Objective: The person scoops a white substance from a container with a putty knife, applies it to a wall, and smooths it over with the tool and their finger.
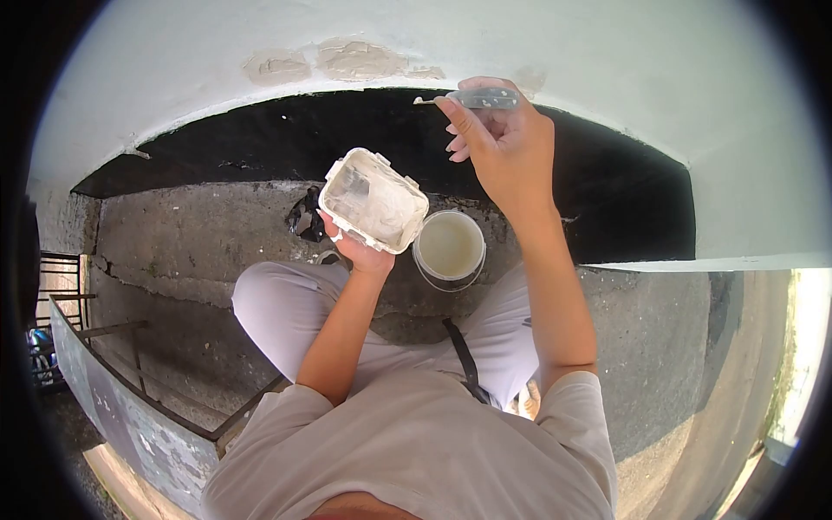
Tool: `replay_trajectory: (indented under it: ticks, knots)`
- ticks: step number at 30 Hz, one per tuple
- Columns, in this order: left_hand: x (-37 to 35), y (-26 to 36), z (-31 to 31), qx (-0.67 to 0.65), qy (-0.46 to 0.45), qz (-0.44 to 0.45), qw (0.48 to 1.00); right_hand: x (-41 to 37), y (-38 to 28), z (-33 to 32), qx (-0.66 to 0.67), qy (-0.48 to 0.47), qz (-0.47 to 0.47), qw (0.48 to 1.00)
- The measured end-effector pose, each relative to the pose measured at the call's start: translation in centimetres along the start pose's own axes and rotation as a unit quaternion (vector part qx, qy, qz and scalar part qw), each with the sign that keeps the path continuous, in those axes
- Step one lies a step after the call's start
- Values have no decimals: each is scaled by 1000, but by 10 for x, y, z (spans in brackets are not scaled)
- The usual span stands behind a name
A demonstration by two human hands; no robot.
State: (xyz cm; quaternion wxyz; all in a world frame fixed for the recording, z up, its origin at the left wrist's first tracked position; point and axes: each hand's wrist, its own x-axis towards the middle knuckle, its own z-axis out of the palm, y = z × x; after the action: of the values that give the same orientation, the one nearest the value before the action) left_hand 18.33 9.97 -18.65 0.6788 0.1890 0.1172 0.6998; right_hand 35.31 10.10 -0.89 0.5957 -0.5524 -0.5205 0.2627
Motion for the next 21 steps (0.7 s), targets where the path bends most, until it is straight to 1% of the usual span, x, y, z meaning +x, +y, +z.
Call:
replay_trajectory:
  ticks: [1,2,3,4,7,11,12,13,14,15,16,17,19,20,21]
  knots:
    - [-1,1,0,0,-3,-1,1000,13,-10,0,-73,-21,-20,997]
    - [1,1,1,-1,-8,-1,1000,26,-12,2,-173,-45,-91,980]
    - [2,1,2,1,-4,5,1000,39,-13,4,-270,-69,-162,947]
    - [2,0,1,2,1,11,1000,50,-14,6,-363,-92,-229,899]
    - [0,2,1,-9,15,9,1000,67,-19,29,-494,-134,-288,809]
    - [-2,9,8,-22,-6,10,1000,71,-20,65,-506,-191,-351,765]
    - [-1,12,4,-8,-7,15,1000,68,-20,78,-510,-203,-360,755]
    - [-2,15,6,19,43,34,998,61,-17,90,-489,-222,-346,769]
    - [-3,19,10,29,64,36,997,53,-13,104,-483,-243,-325,776]
    - [-3,22,14,40,85,39,995,43,-13,117,-489,-240,-303,782]
    - [-3,23,19,76,94,73,990,38,3,138,-504,-220,-266,792]
    - [-3,23,17,74,117,69,988,33,1,144,-531,-228,-257,775]
    - [-2,24,12,70,165,66,982,31,8,160,-582,-239,-192,753]
    - [-2,24,12,76,173,67,980,32,13,164,-589,-237,-190,749]
    - [-2,25,14,78,158,66,982,36,15,166,-596,-236,-189,744]
